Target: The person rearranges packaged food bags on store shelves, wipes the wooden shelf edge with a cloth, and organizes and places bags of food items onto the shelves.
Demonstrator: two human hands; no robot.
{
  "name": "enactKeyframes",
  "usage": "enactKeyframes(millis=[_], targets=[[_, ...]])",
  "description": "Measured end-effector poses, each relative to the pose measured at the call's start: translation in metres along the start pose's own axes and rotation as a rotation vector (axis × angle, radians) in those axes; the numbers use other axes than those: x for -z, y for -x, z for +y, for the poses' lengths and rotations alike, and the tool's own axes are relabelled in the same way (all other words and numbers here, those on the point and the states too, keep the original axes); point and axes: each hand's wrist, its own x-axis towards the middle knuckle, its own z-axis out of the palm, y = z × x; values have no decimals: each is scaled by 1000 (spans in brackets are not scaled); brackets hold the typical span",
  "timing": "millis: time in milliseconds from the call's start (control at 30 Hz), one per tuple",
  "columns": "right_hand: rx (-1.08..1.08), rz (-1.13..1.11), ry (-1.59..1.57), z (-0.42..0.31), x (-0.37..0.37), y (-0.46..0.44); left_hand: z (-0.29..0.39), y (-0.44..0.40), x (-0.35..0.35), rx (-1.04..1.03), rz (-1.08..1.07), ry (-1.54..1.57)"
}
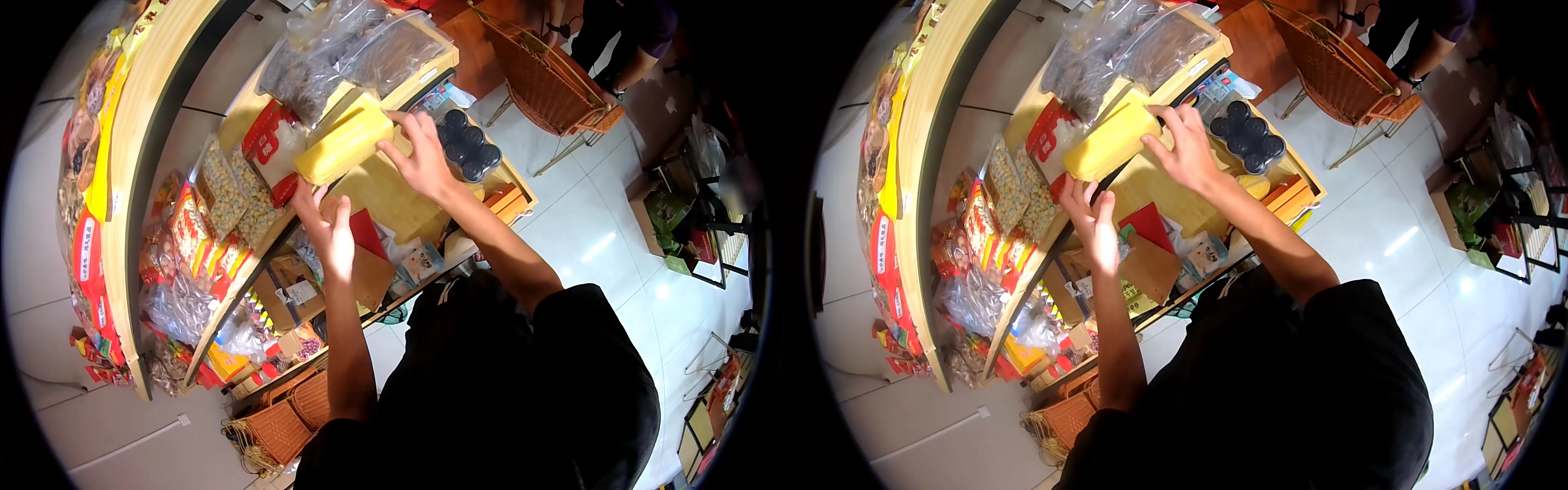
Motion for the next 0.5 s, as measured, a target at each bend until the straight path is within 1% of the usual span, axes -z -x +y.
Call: enactKeyframes(millis=[33, 100, 167, 200, 233, 300, 333, 367, 433, 500], targets=[[73, 55, 130, 4, 0, 5, 1, 6, -1, -28, 10, -60], [92, 66, 126, 11, 0, 21, -1, 19, -1, -40, 21, -74], [-33, 14, -178, 16, -3, 41, -9, 30, 0, -22, 21, -56], [-176, 28, -460, 10, -4, 51, -8, 33, -1, -3, 27, -66], [-180, 18, -457, 8, -2, 59, -15, 36, 2, 6, 33, -63], [-368, -49, -576, 3, 7, 76, -24, 45, 6, -43, 29, -136], [-437, -87, -586, -2, 14, 83, -22, 53, 5, -23, 61, -28], [-451, -97, -580, -2, 16, 90, -21, 57, 5, -35, 79, 60], [-531, -133, -834, -5, 20, 100, -28, 62, 12, 45, -11, 138], [-559, -135, -841, -8, 22, 110, -23, 72, 9, 283, -17, 348]])
